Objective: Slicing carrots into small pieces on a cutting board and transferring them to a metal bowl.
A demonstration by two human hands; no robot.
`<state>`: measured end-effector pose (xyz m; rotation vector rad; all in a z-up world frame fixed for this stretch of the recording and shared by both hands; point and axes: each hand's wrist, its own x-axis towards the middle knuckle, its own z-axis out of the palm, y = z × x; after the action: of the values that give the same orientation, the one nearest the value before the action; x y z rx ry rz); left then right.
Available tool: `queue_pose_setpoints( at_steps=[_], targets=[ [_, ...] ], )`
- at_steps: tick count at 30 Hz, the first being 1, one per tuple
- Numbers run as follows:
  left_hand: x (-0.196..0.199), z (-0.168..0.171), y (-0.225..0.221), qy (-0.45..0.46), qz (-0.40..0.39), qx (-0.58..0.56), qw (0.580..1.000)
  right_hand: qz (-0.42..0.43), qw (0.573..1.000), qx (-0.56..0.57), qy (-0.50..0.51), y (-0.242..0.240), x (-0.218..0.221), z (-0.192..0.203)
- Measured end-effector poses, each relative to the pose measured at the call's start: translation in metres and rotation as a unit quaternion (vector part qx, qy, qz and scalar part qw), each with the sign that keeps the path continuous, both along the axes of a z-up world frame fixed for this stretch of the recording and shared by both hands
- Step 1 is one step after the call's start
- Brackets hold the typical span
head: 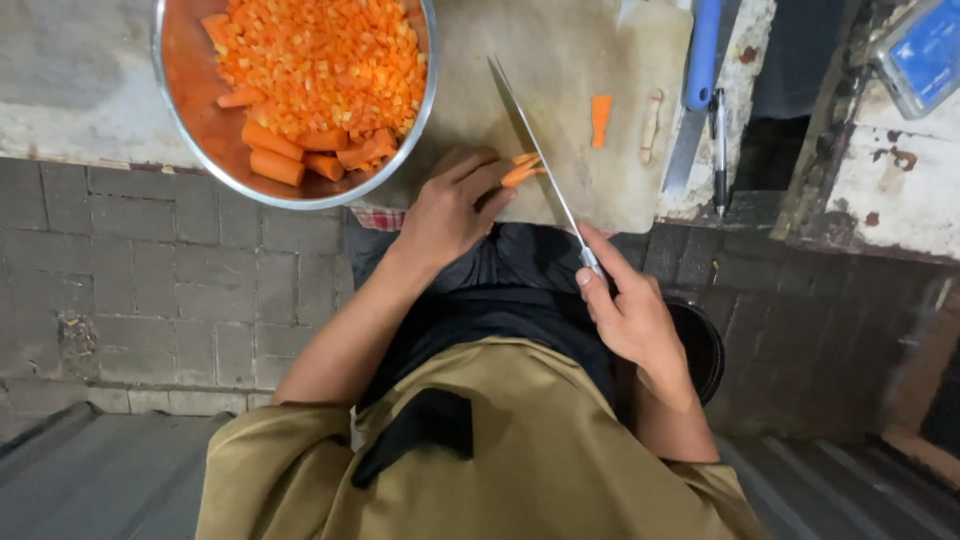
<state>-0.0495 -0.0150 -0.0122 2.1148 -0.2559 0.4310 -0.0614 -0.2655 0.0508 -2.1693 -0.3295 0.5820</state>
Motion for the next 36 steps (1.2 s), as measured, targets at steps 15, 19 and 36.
queue_pose_setpoints(
  at_steps=[15, 19, 36],
  targets=[
    [0.012, -0.001, -0.005, -0.109, 0.004, 0.055, 0.993, 0.084, 0.988, -0.090, -0.091, 0.032, 0.038, 0.023],
    [0.013, -0.007, -0.006, -0.100, -0.013, 0.046, 0.994, 0.111, 0.984, -0.118, -0.073, 0.044, 0.043, 0.046],
    [0.020, -0.020, -0.005, -0.141, -0.021, 0.083, 0.986, 0.087, 0.937, -0.254, -0.226, 0.057, 0.027, -0.022]
  ],
)
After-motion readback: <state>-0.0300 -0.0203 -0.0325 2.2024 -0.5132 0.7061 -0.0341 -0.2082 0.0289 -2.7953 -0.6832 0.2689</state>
